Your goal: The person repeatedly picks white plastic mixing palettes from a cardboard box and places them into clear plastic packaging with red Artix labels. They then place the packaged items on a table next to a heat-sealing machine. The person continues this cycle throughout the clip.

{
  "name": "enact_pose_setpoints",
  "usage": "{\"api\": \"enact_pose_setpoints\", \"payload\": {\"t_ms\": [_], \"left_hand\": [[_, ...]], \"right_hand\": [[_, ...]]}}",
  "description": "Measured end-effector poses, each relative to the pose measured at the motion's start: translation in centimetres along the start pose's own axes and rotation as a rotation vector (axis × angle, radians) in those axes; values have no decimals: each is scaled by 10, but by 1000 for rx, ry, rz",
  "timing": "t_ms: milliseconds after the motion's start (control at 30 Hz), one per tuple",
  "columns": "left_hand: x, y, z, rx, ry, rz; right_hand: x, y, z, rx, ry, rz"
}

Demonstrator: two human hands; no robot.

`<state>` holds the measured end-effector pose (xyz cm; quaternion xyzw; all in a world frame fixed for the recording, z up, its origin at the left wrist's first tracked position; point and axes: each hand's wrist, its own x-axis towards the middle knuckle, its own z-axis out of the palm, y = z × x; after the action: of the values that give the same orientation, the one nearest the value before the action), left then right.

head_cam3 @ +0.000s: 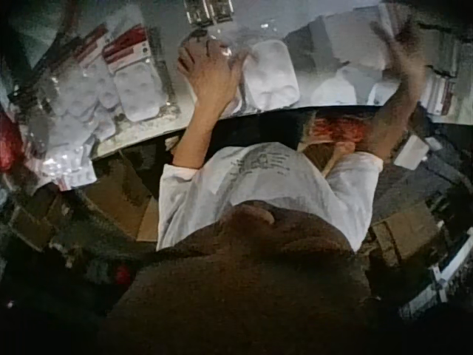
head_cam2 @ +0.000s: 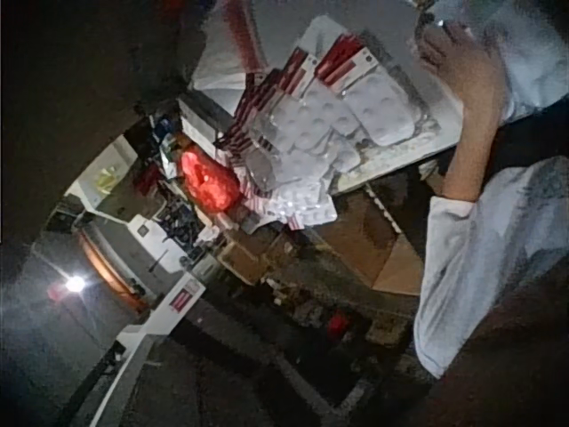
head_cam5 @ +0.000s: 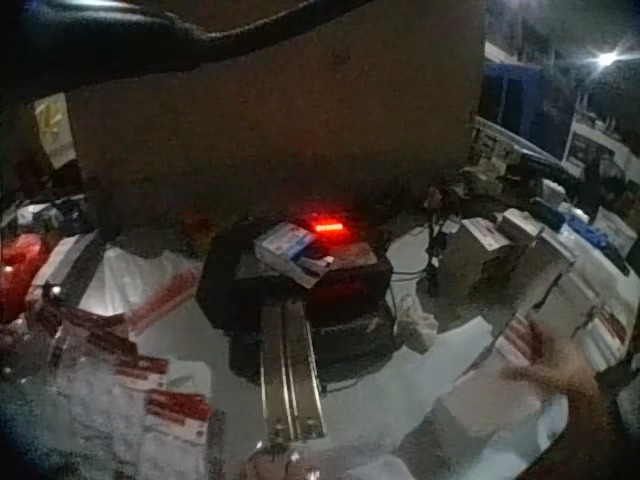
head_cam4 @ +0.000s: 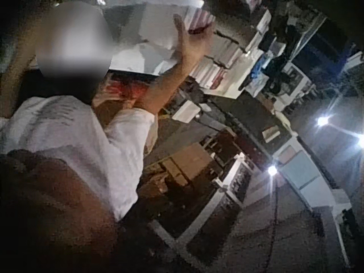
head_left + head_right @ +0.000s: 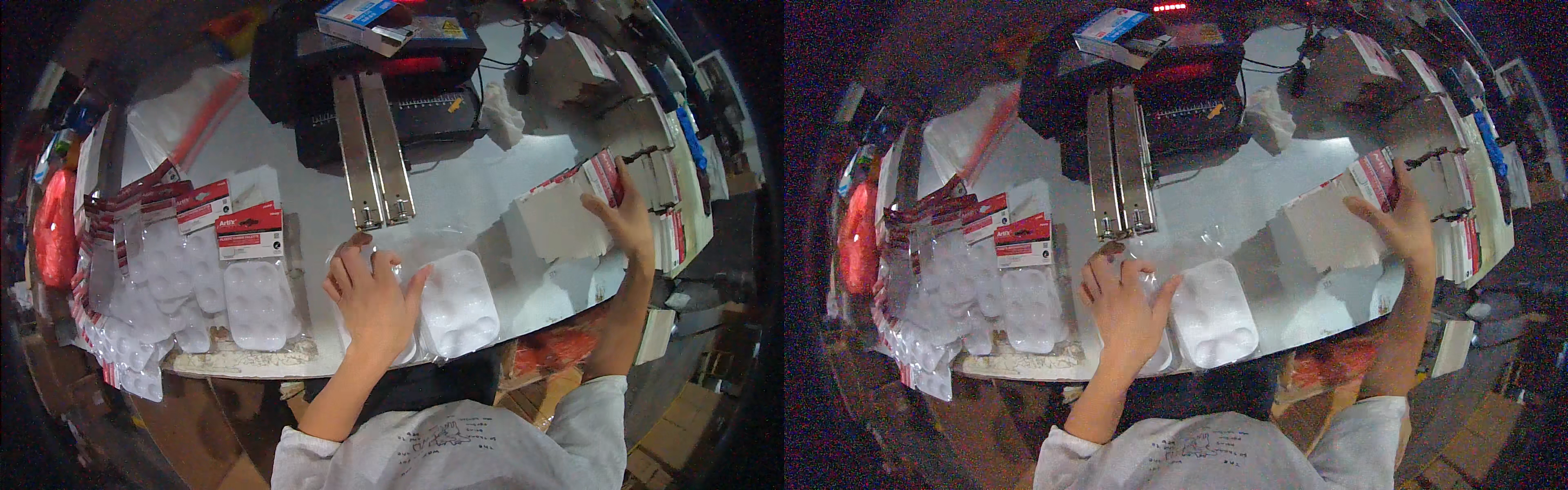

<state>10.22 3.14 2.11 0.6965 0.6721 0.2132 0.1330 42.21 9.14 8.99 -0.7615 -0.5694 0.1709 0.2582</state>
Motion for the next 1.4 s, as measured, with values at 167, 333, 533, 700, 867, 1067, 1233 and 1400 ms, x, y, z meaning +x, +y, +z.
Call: {"api": "enact_pose_setpoints", "payload": {"t_ms": [167,333,533,700,867,1067,1233,1400], "left_hand": [[-1,-2,-3,-217,30,82],[-25,-4,-26,-1089,-93,-244],[-30,-9,-47,-1454,-295,-430],[-37,-3,-57,-1224,-355,-353],[-40,-11,-63,-944,-350,-354],[-36,-13,-57,-829,-304,-328],[-34,-13,-57,-828,-274,-298],[-34,-14,-56,-776,-214,-276]], "right_hand": [[-2,0,4,-82,92,16],[-7,-1,7,-143,231,-32],[-47,-63,17,-76,489,-120],[-90,-115,53,313,-425,-535],[-86,-126,83,404,-663,-402],[-86,-123,86,402,-653,-413],[-85,-121,92,415,-655,-467],[-79,-113,92,365,-706,-454]]}}
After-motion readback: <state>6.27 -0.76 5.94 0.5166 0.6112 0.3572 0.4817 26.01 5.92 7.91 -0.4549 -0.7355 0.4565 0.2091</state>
